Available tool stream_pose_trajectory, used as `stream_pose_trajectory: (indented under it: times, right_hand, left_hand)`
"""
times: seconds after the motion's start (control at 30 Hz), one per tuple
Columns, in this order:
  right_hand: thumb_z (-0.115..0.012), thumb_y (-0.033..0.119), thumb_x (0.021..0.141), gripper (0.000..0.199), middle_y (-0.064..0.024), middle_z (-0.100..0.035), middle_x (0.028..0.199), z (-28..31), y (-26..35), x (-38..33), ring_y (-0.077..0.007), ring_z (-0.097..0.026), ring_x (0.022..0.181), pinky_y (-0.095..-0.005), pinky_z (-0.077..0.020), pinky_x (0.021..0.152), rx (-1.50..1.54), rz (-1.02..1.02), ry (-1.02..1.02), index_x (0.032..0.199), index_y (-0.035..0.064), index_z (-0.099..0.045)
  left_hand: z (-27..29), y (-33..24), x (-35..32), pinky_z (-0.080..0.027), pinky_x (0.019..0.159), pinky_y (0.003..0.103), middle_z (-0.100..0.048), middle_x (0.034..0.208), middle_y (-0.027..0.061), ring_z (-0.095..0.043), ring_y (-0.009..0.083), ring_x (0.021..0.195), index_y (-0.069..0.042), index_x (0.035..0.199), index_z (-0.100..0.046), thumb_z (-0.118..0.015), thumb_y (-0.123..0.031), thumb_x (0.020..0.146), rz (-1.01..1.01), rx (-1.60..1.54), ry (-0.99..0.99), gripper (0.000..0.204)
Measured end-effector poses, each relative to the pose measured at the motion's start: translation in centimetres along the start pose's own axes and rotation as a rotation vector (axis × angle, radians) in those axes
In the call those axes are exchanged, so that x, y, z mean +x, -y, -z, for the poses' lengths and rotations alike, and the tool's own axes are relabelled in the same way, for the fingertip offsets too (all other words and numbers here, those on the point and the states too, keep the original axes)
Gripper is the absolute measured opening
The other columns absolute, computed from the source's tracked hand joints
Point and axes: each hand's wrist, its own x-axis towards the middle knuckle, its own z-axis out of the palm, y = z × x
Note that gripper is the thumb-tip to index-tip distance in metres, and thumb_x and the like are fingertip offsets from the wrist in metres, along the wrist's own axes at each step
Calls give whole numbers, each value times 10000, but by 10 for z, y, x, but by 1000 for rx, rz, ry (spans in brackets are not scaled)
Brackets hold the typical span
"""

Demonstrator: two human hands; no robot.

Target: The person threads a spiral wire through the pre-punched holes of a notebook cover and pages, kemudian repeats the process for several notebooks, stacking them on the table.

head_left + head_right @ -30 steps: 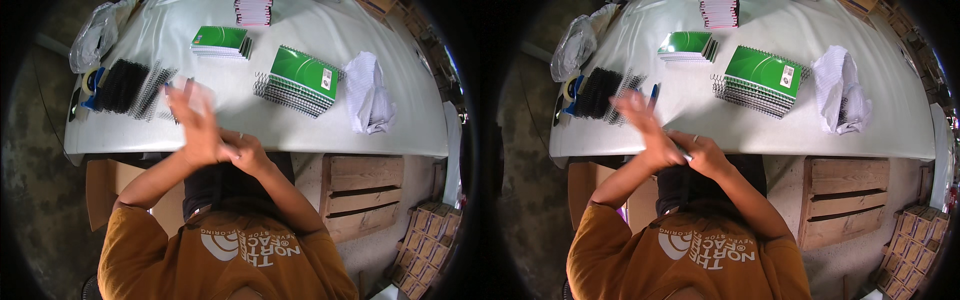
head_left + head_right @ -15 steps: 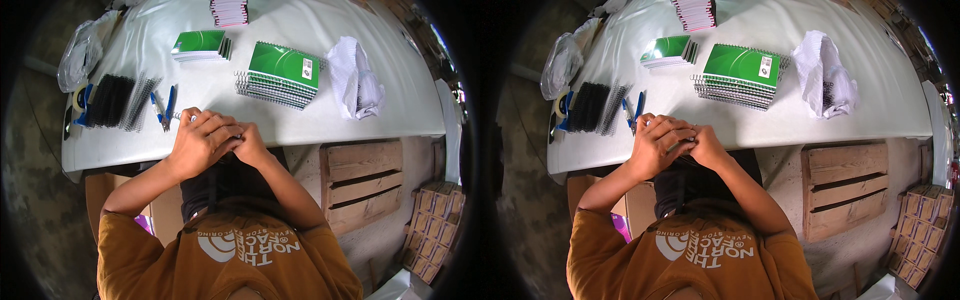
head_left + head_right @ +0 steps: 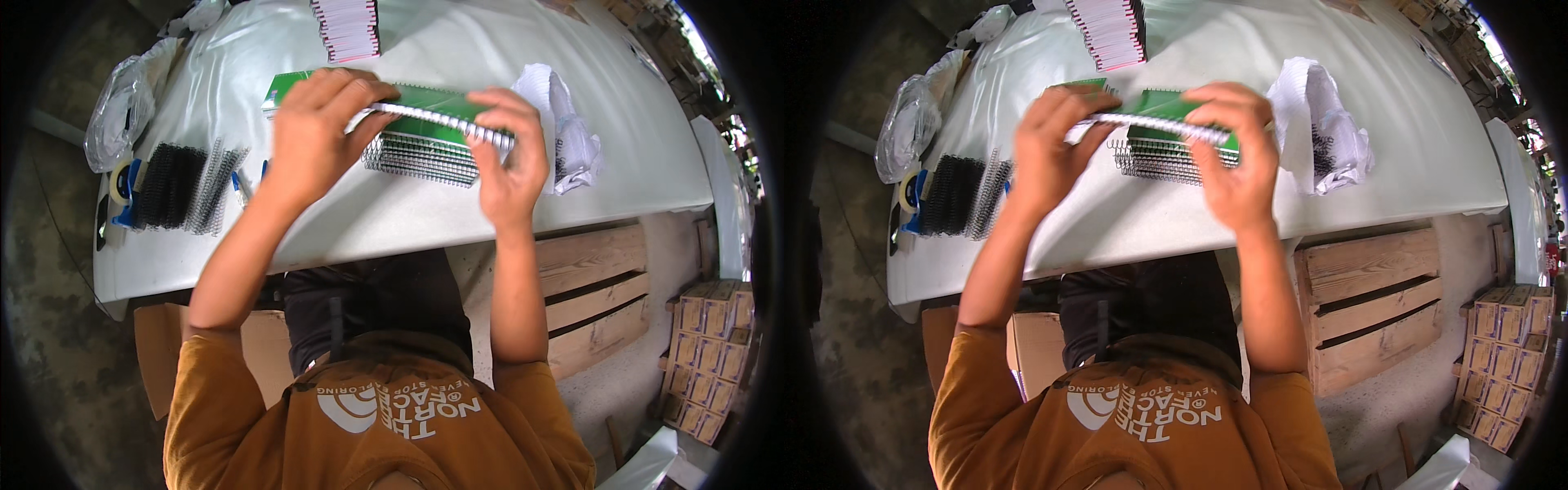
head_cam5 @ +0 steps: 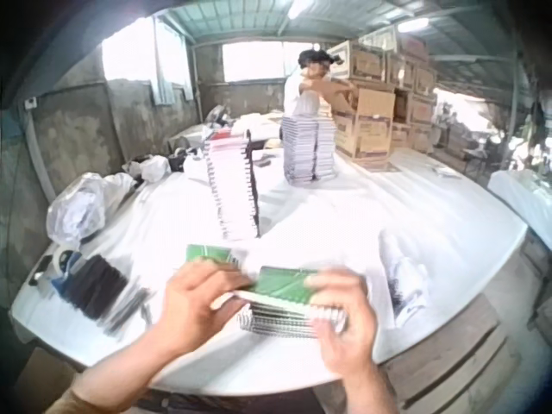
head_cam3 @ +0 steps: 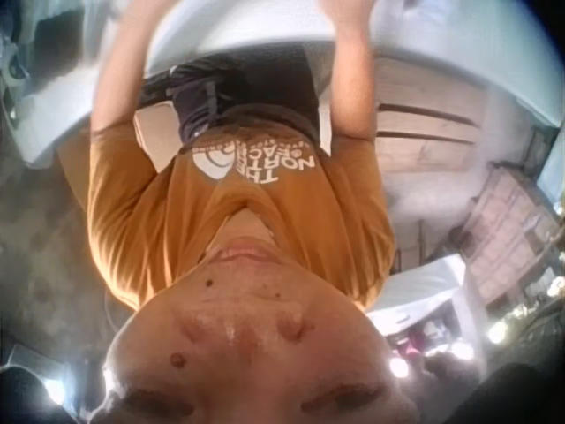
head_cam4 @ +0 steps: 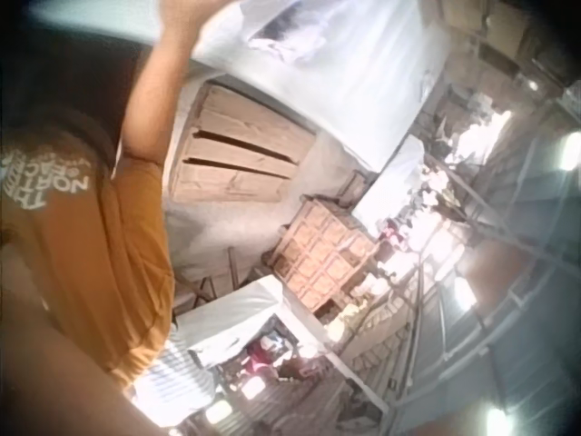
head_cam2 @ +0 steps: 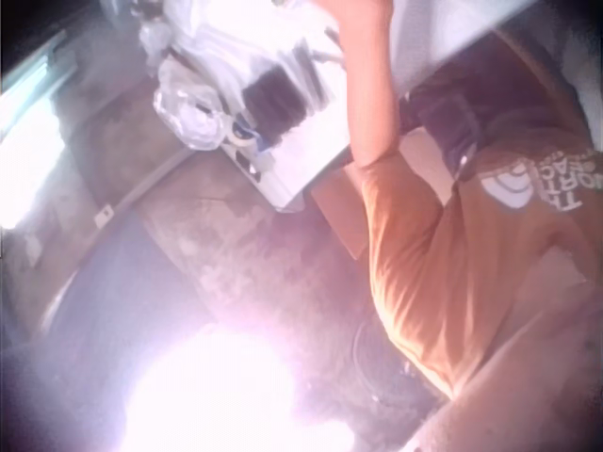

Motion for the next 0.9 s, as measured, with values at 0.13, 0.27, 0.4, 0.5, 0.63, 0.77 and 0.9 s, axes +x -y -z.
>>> stream_pose_trajectory:
  times: [0.13,0.27,0.4,0.5,0.63,0.77,0.9]
  right_hand:
    - [-395,-24,685,308,-173,-592,1132,22,-52,-39,-306,-456,1224,-399,-293,1061,24,-330,260,924,15,-585]
    - [-468,54,764,423,-224,-514,1261,18,-33,-43,-348,-365,1299,-426,-238,1091,33,-210,46,1173,-45,-508]
    - [-515,113,814,504,-239,-485,1292,-18,1,-45,-348,-377,1286,-425,-249,1080,129,-37,-90,1267,-91,-426]
    - [-511,67,843,446,-221,-517,1248,-49,26,-63,-301,-471,1208,-386,-328,1036,497,-378,63,1258,-81,-438]
    - [-565,193,885,507,-185,-515,1240,-73,34,-92,-241,-490,1172,-400,-401,978,1222,-1475,-36,1304,-26,-381]
    - [-577,164,889,377,-72,-587,1036,-91,29,-109,-125,-564,885,-287,-466,842,1187,-1510,94,1208,-17,-491]
    - [-539,58,895,253,-95,-624,1067,-86,29,-83,-120,-569,966,-260,-438,873,749,-901,305,1130,-33,-556]
  left_hand:
    - [-77,17,-33,-462,869,348,-607,1106,100,-564,276,1031,-73,1085,-624,-759,-171,688,8,-109,-4,431]
    - [-65,58,-39,-377,979,419,-580,1161,122,-510,297,1130,-62,1158,-570,-649,-146,782,160,-26,-169,393]
    - [-49,127,-59,-375,989,406,-504,1282,161,-470,309,1188,-70,1242,-514,-587,-133,793,240,411,243,459]
    - [-40,131,-79,-447,847,368,-631,1087,94,-596,262,970,-80,1116,-603,-565,-116,832,264,389,208,290]
    - [14,49,-110,-448,750,350,-668,975,50,-628,208,820,-116,983,-660,-616,-154,818,195,264,423,176]
    - [50,-3,-119,-409,817,332,-666,963,66,-591,264,820,-113,981,-676,-732,-166,711,72,-80,461,281]
    - [67,102,-143,-435,780,407,-641,983,119,-584,322,899,-46,1008,-647,-658,-235,800,496,458,76,281]
